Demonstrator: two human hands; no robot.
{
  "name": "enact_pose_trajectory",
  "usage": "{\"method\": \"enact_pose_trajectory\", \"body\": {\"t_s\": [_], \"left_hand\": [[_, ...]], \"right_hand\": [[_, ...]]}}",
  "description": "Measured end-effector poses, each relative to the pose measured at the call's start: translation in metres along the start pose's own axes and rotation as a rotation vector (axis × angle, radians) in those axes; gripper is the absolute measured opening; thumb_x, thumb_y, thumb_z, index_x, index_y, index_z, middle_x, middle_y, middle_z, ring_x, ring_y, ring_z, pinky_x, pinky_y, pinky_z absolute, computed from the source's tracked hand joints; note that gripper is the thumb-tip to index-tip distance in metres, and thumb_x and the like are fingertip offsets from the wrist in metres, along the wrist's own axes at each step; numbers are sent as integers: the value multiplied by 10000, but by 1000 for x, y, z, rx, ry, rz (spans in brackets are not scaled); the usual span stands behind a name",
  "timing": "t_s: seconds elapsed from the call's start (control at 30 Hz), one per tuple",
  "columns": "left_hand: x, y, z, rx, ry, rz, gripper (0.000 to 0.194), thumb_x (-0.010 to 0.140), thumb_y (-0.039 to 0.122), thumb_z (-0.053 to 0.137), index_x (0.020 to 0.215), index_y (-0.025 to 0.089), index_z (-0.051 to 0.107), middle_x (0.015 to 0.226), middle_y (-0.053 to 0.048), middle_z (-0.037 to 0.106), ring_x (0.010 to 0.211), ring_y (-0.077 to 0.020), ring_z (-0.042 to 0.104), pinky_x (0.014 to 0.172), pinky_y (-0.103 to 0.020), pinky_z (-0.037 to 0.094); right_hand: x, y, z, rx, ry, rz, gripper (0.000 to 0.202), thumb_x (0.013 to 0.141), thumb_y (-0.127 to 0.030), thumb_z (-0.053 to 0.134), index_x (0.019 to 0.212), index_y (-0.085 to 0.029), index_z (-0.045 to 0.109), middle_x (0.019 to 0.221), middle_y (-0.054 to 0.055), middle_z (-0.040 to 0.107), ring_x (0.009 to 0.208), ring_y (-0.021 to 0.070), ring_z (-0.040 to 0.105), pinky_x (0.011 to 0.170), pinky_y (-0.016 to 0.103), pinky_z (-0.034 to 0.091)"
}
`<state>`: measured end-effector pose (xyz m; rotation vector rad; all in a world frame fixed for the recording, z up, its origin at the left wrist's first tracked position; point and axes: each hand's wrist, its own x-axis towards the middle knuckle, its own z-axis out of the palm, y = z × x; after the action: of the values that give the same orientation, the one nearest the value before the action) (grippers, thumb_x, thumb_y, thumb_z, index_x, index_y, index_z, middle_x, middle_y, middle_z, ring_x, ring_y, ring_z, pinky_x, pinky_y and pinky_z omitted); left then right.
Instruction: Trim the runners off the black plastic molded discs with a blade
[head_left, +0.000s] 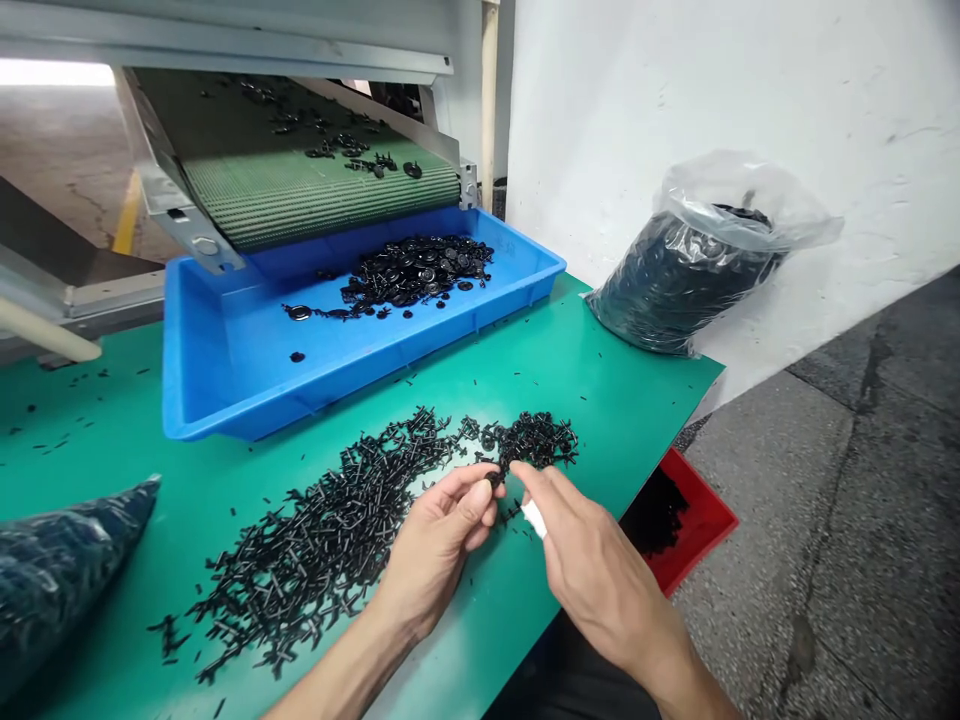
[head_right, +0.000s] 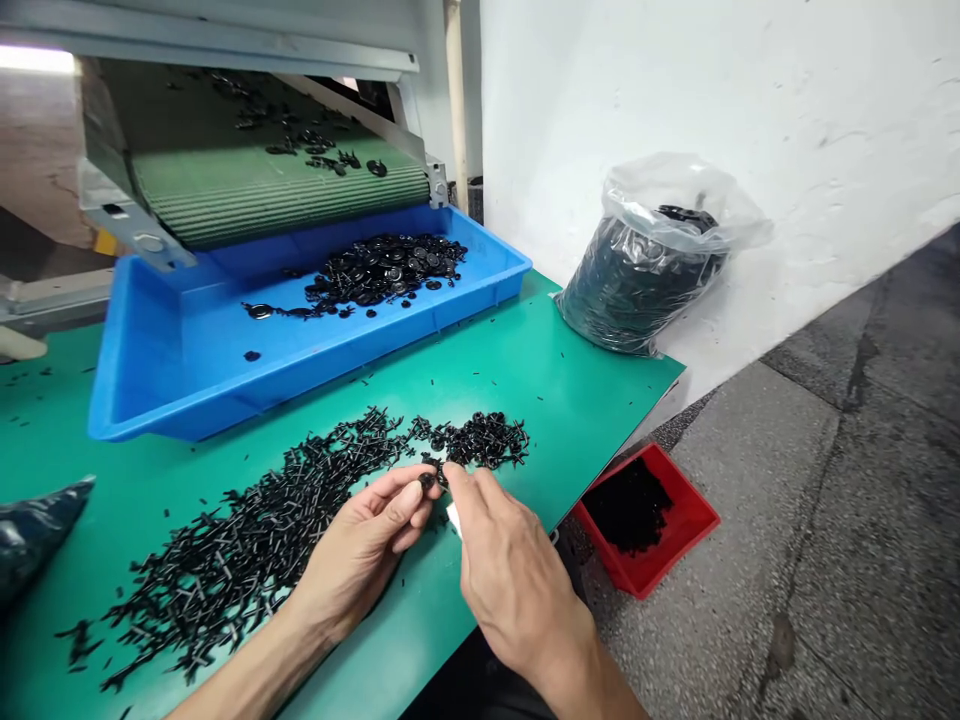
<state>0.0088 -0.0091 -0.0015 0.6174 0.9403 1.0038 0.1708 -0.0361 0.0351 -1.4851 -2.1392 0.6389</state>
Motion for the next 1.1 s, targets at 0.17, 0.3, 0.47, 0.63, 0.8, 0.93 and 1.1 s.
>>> {"method": "enact_pose_trajectory", "body": {"t_s": [0.17, 0.3, 0.47, 0.63, 0.8, 0.93, 1.1], "left_hand": [[-1, -4, -2, 78, 1, 2, 287, 793, 351, 762, 1007, 168, 705, 717, -11, 595, 581, -83, 404, 525, -204, 280], [-3, -7, -3, 186, -6, 45, 286, 816, 382, 730, 1020, 185, 695, 665, 19, 566, 554, -89, 400, 534, -223, 289], [-4, -8, -2, 288, -9, 70, 326, 818, 424, 713, 1032, 179, 686, 620, 34, 523, 551, -105, 402, 529, -241, 281], [-7, -6, 1, 360, -1, 80, 365, 838, 462, 675, 1070, 181, 675, 587, 45, 482, 558, -115, 396, 525, -241, 279], [-10, -4, 2, 487, 38, 121, 329, 819, 457, 689, 1028, 204, 680, 579, 46, 481, 532, -120, 390, 496, -242, 289], [-9, -3, -1, 643, 38, 313, 162, 856, 372, 658, 935, 236, 697, 785, -8, 631, 722, -169, 555, 646, -270, 416], [-6, 2, -8, 861, -133, 478, 133, 934, 288, 532, 942, 231, 652, 896, -25, 638, 831, -185, 580, 755, -300, 435]], "right_hand": [[-6, 4, 8, -204, 20, 34, 347, 937, -62, 299, 1186, -164, 518, 791, 42, 647, 681, 212, 623, 584, 318, 429], [-4, -1, 12, -311, 28, 31, 234, 909, -47, 400, 965, -214, 554, 851, 32, 610, 772, 224, 584, 630, 327, 381], [-3, -2, 16, -365, 53, 19, 227, 915, -51, 432, 1022, -212, 551, 855, 31, 605, 796, 223, 551, 654, 329, 349], [-4, -2, 19, -362, 73, 26, 220, 932, -52, 408, 983, -214, 547, 822, 24, 608, 767, 212, 535, 650, 326, 322], [-6, -4, 21, -338, 93, 25, 210, 934, -58, 403, 940, -220, 535, 844, 27, 616, 772, 210, 536, 673, 327, 315], [-7, -7, 20, -309, 93, 36, 230, 921, -44, 378, 898, -224, 520, 801, 18, 602, 731, 196, 536, 642, 319, 282], [3, 1, 7, -137, -108, 125, 214, 861, -35, 389, 799, -224, 468, 638, -34, 506, 560, 134, 418, 565, 305, 188]]}}
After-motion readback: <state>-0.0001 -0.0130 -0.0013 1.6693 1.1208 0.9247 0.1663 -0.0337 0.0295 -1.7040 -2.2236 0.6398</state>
